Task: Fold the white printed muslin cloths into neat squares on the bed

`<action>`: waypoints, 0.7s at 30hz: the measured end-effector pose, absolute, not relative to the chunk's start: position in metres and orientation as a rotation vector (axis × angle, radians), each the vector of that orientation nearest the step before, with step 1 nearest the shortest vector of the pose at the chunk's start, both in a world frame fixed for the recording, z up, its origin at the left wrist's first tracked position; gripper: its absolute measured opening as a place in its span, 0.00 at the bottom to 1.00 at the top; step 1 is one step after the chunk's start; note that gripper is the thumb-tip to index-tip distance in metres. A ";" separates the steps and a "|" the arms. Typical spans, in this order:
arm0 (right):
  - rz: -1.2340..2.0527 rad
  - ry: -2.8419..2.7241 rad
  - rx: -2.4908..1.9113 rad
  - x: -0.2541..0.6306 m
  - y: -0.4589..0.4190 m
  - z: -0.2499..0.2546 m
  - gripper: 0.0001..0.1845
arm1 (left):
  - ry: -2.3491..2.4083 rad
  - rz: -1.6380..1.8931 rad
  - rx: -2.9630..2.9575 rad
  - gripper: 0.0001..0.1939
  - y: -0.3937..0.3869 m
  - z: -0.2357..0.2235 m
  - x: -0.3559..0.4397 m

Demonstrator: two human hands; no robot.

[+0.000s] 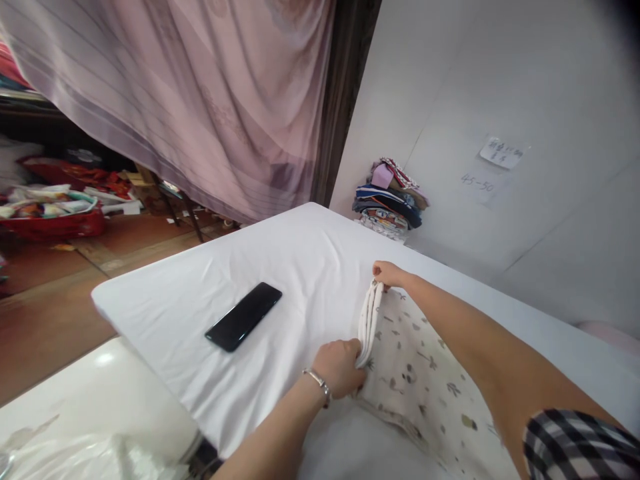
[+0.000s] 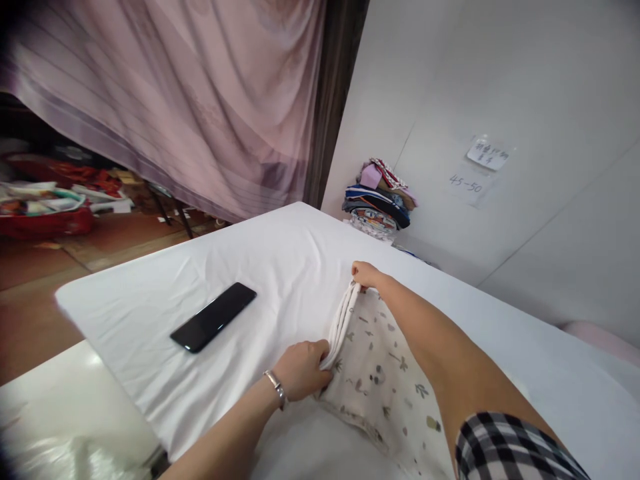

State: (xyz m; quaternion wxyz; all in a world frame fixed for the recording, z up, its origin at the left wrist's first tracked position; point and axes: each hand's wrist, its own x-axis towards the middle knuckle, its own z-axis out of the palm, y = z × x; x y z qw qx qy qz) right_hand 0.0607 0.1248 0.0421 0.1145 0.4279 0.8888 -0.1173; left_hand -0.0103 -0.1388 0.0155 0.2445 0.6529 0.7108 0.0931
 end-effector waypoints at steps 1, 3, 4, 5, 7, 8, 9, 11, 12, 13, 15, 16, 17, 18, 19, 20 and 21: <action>-0.329 2.622 1.222 0.061 0.126 0.044 0.17 | 1.939 0.262 1.785 0.10 -0.139 0.016 -0.010; -0.288 2.638 1.148 0.060 0.126 0.048 0.15 | 1.937 0.275 1.792 0.10 -0.139 0.016 -0.010; -0.263 2.639 1.112 0.060 0.126 0.050 0.14 | 1.935 0.276 1.795 0.10 -0.139 0.016 -0.010; -0.235 2.638 1.081 0.059 0.126 0.052 0.13 | 1.934 0.277 1.796 0.10 -0.139 0.016 -0.010; -0.165 2.635 1.042 0.058 0.124 0.055 0.13 | 1.936 0.280 1.798 0.10 -0.139 0.016 -0.010; -0.123 2.631 1.035 0.057 0.122 0.056 0.13 | 1.937 0.283 1.798 0.10 -0.139 0.016 -0.010; -0.079 2.623 1.036 0.057 0.120 0.057 0.13 | 1.938 0.286 1.798 0.10 -0.140 0.016 -0.010; 0.010 2.599 1.050 0.056 0.115 0.060 0.12 | 1.939 0.290 1.798 0.10 -0.139 0.016 -0.010; 0.050 2.585 1.056 0.055 0.112 0.061 0.12 | 1.938 0.288 1.798 0.10 -0.139 0.016 -0.010; 0.085 2.571 1.060 0.054 0.110 0.062 0.12 | 1.937 0.286 1.798 0.10 -0.139 0.016 -0.010; 0.137 2.541 1.068 0.051 0.106 0.063 0.12 | 1.938 0.280 1.801 0.10 -0.139 0.016 -0.010; 0.155 2.524 1.074 0.050 0.104 0.062 0.13 | 1.939 0.279 1.804 0.10 -0.139 0.016 -0.010; 0.168 2.505 1.084 0.048 0.103 0.061 0.13 | 1.939 0.279 1.808 0.10 -0.139 0.016 -0.011; 0.177 2.486 1.095 0.046 0.102 0.060 0.13 | 1.938 0.279 1.811 0.10 -0.139 0.016 -0.011; 0.182 2.467 1.107 0.044 0.102 0.058 0.14 | 1.935 0.279 1.813 0.10 -0.139 0.016 -0.010; 0.185 2.450 1.119 0.043 0.102 0.057 0.14 | 1.933 0.279 1.812 0.10 -0.140 0.016 -0.010; 0.187 2.437 1.130 0.042 0.102 0.056 0.15 | 1.933 0.276 1.809 0.10 -0.140 0.016 -0.010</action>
